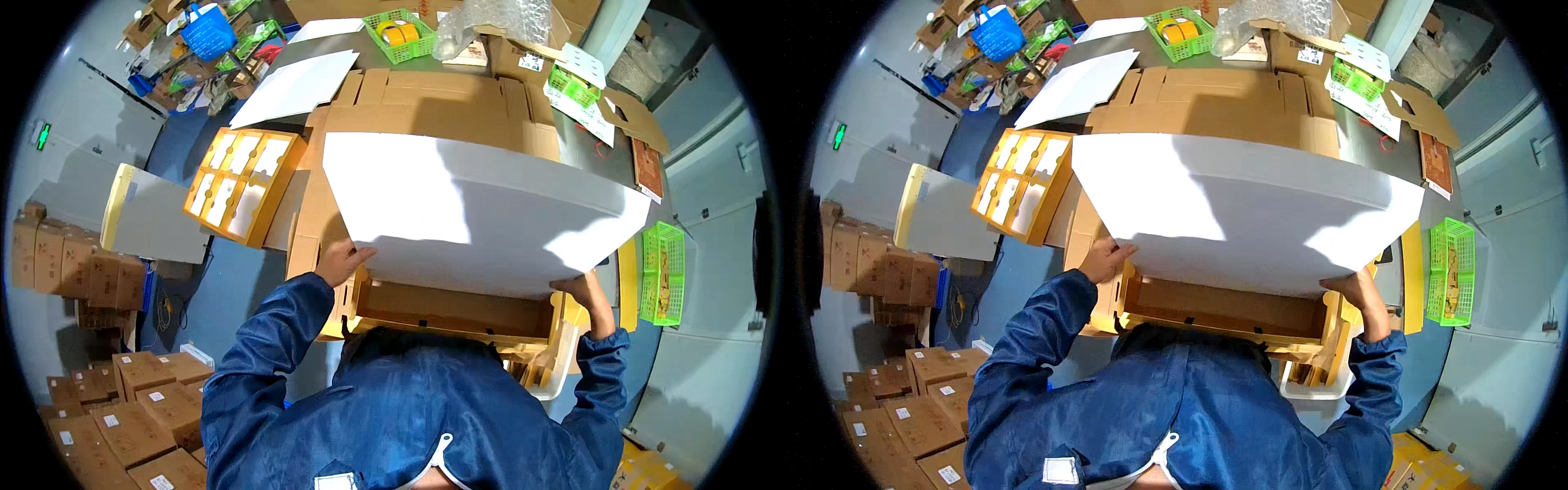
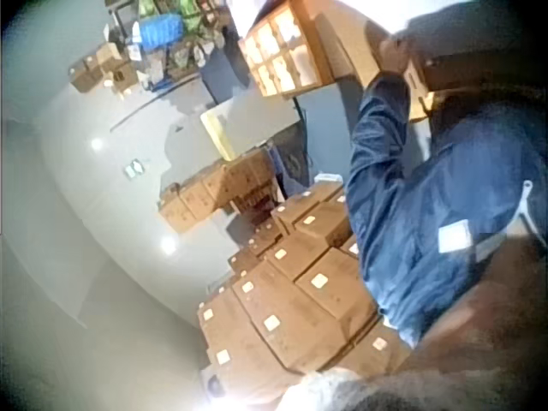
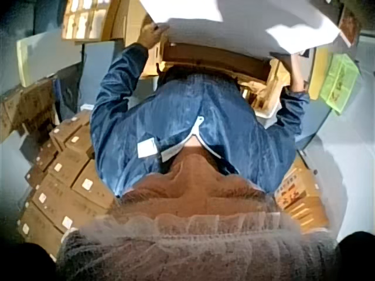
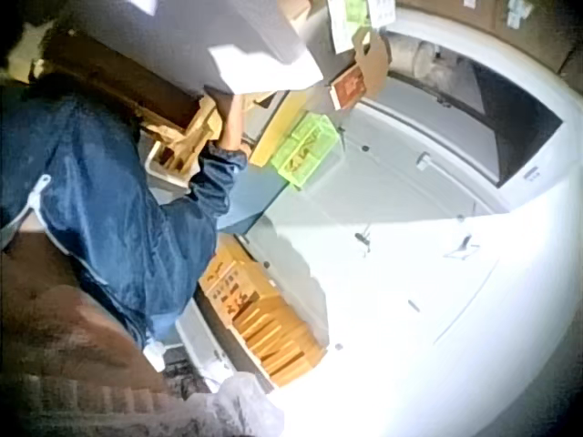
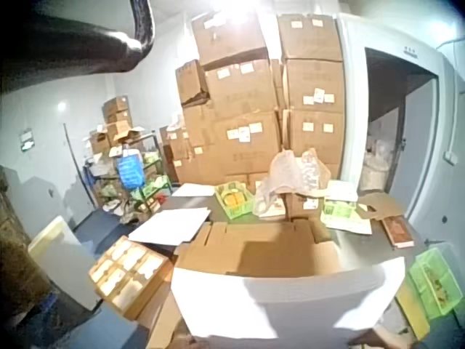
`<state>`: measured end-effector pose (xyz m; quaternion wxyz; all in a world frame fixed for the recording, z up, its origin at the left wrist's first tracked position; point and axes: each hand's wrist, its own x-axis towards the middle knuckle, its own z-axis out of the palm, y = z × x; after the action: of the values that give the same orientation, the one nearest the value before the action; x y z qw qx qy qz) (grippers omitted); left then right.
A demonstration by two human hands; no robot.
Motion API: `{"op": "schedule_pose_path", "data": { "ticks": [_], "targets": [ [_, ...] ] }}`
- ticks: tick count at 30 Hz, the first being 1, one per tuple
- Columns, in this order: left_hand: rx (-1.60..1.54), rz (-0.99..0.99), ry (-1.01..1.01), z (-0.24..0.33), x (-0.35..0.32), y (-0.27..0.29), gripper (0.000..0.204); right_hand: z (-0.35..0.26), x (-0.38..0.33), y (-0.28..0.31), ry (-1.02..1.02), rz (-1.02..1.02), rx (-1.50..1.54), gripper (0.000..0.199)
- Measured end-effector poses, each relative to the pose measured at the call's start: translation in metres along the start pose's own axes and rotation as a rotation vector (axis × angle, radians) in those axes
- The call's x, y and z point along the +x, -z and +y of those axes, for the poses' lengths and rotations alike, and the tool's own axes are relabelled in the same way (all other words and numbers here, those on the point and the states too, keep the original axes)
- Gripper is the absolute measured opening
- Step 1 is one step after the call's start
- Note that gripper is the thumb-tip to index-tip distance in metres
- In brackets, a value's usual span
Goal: The person assembles a cardboard shipping box by folding the base flaps and securing them with tape. They then place a white foam sheet and yellow cardboard dividers inside to create a grid structure. Finally, the person folds the top flaps and seals the box with tape.
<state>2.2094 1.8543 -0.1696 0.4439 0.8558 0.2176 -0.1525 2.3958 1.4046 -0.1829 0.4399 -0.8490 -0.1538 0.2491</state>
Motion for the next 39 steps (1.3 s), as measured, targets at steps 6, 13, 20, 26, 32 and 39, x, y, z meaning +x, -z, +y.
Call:
{"op": "schedule_pose_path", "data": {
  "ticks": [6,13,20,26,32,39],
  "targets": [
    [-0.395,-0.115,0.043,-0.046,0.053,-0.004,0.041,0.022,0.046,0.004,-0.127,-0.109,-0.15,0.037],
    [-0.105,-0.116,-0.065,-0.044,0.051,-0.003,0.043,0.006,0.028,-0.008,-0.175,-0.2,-0.967,0.042],
    [-0.142,-0.171,0.106,-0.038,0.046,-0.005,0.039,-0.086,0.09,0.004,0.618,0.462,-0.843,0.048],
    [0.226,-0.189,-0.067,-0.032,0.047,0.006,0.035,-0.087,0.182,-0.025,0.566,0.298,-0.883,0.049],
    [0.283,0.69,-0.652,-0.004,0.086,0.024,0.045,-0.091,0.169,-0.033,0.531,0.212,-0.821,0.034],
    [0.311,0.571,-0.637,0.027,0.189,0.015,0.022,-0.055,0.164,-0.024,0.493,0.27,-0.637,0.02]
  ]
}}
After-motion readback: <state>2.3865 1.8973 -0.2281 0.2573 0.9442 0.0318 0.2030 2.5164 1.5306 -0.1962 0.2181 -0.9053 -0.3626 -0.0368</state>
